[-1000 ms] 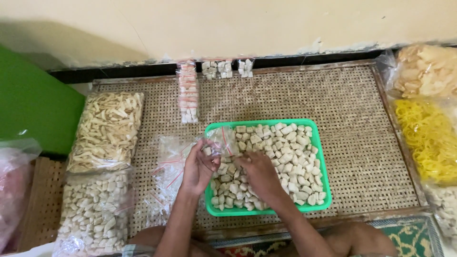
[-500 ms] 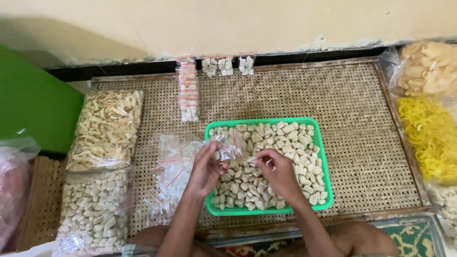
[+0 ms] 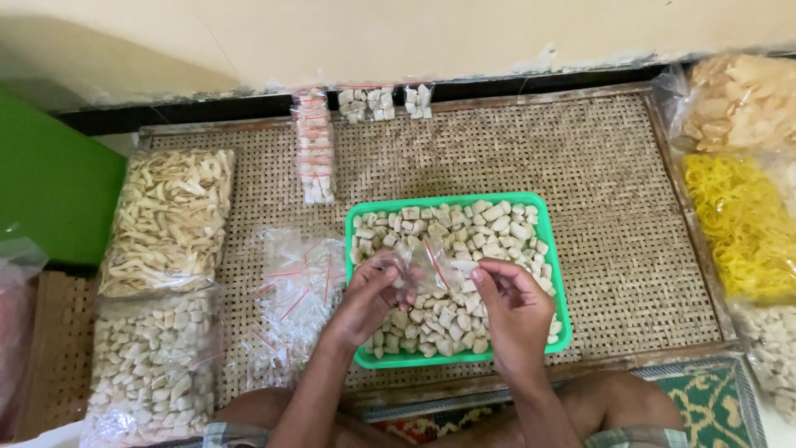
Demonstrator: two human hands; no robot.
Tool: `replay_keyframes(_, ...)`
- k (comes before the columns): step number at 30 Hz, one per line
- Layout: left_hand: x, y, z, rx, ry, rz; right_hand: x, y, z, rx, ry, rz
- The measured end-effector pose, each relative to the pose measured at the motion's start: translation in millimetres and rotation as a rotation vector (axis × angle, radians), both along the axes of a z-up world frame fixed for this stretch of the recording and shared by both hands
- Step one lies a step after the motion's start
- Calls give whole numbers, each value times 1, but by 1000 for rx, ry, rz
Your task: The person sits on a mat and repeatedly places small white food pieces from a green tray into clear plastic bags, then ties each bag with a red rubber band. The person places the tied bags in a row on the mat.
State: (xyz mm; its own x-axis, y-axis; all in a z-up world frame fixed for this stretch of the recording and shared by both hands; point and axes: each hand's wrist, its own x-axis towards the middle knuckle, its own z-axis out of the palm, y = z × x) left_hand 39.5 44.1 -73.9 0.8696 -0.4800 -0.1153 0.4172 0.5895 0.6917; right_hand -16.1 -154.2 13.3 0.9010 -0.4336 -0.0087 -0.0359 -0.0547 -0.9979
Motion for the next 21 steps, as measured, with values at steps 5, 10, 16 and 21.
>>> replay_keyframes(5,-2,-1,-1,38,8,-29,1,-3,-5,65,-46,25)
replay_keyframes(10,-4,-8,12,123,-55,-30,2,-3,0,-24,195,122)
replay_keyframes(16,-10,-25,44,479,-48,123,11,3,1,27,111,224)
replay_keyframes(21,-16,-32,50,435,19,225,13,11,-34,31,-114,188)
